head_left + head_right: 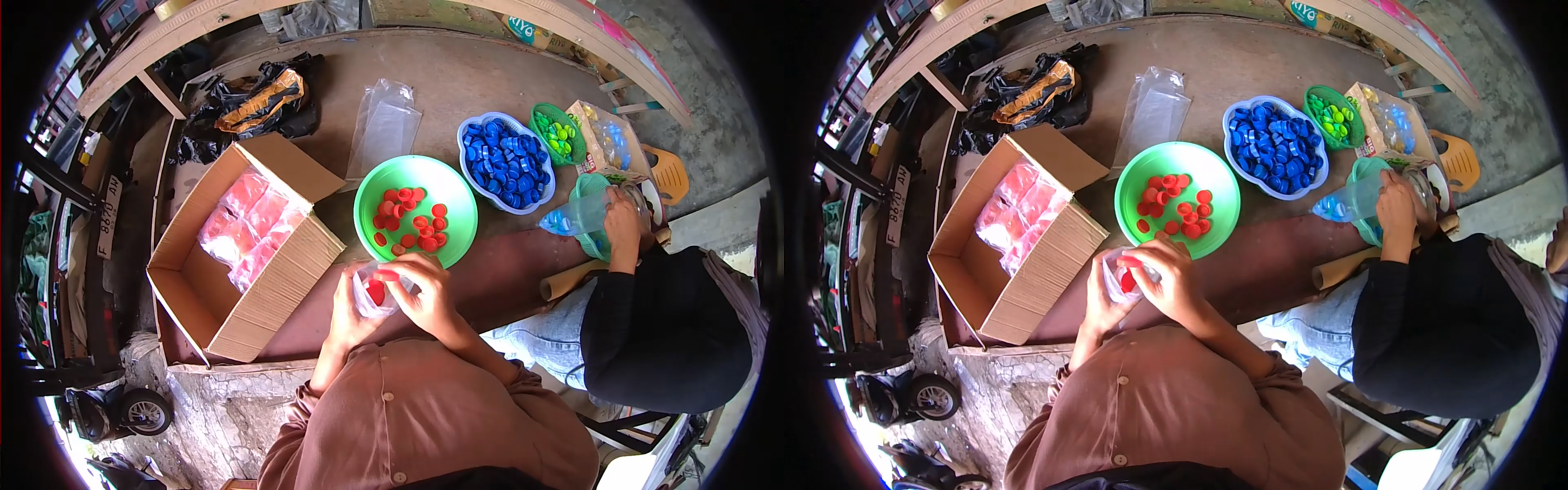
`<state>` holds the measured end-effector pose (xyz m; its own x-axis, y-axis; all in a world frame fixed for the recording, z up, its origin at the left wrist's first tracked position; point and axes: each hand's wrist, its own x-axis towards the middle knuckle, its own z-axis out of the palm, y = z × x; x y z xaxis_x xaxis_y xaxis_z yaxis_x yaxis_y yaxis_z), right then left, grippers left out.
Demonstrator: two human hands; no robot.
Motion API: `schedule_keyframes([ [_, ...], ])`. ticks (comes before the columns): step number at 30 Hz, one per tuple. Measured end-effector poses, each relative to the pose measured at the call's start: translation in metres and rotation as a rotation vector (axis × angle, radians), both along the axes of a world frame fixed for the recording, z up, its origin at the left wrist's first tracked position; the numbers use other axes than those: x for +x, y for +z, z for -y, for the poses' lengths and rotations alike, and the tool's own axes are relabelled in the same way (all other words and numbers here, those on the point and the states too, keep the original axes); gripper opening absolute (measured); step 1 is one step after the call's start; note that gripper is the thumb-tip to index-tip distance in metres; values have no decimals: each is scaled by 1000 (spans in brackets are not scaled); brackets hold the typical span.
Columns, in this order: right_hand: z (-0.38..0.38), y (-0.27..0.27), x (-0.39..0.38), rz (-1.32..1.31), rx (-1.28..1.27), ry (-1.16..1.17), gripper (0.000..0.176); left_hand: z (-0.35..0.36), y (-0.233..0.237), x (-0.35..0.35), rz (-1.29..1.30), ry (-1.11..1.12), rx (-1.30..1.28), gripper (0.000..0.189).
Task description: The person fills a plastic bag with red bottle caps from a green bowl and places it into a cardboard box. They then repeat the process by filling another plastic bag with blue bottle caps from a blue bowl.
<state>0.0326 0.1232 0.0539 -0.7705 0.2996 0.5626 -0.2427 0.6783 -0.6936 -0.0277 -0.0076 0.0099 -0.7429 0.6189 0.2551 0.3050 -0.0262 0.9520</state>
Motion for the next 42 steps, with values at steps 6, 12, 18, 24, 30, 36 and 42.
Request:
schedule_keyframes([
  [6, -10, 22, 3, 154, 260, 97, 22, 3, -9, -1, 5, -4, 16, 64],
  [12, -53, -19, -12, 237, -293, 213, 22, 7, -15, -4, -8, 1, 3, 63],
  [18, -90, -99, -71, 276, 199, -109, 41, 11, -11, -9, 9, -5, -40, 64],
  [24, -85, -120, -107, 548, 448, -134, 39, 19, -18, -12, -78, 78, -115, 65],
  [30, -91, -127, -91, 428, 254, -37, 31, 20, -11, -13, 79, 59, -69, 62],
  [36, -69, -74, -54, 369, -680, 265, 23, 19, -15, -17, 38, 83, -107, 64],
  [42, -28, 9, -24, 278, -192, 436, 34, 12, -7, -13, -11, 94, -88, 65],
])
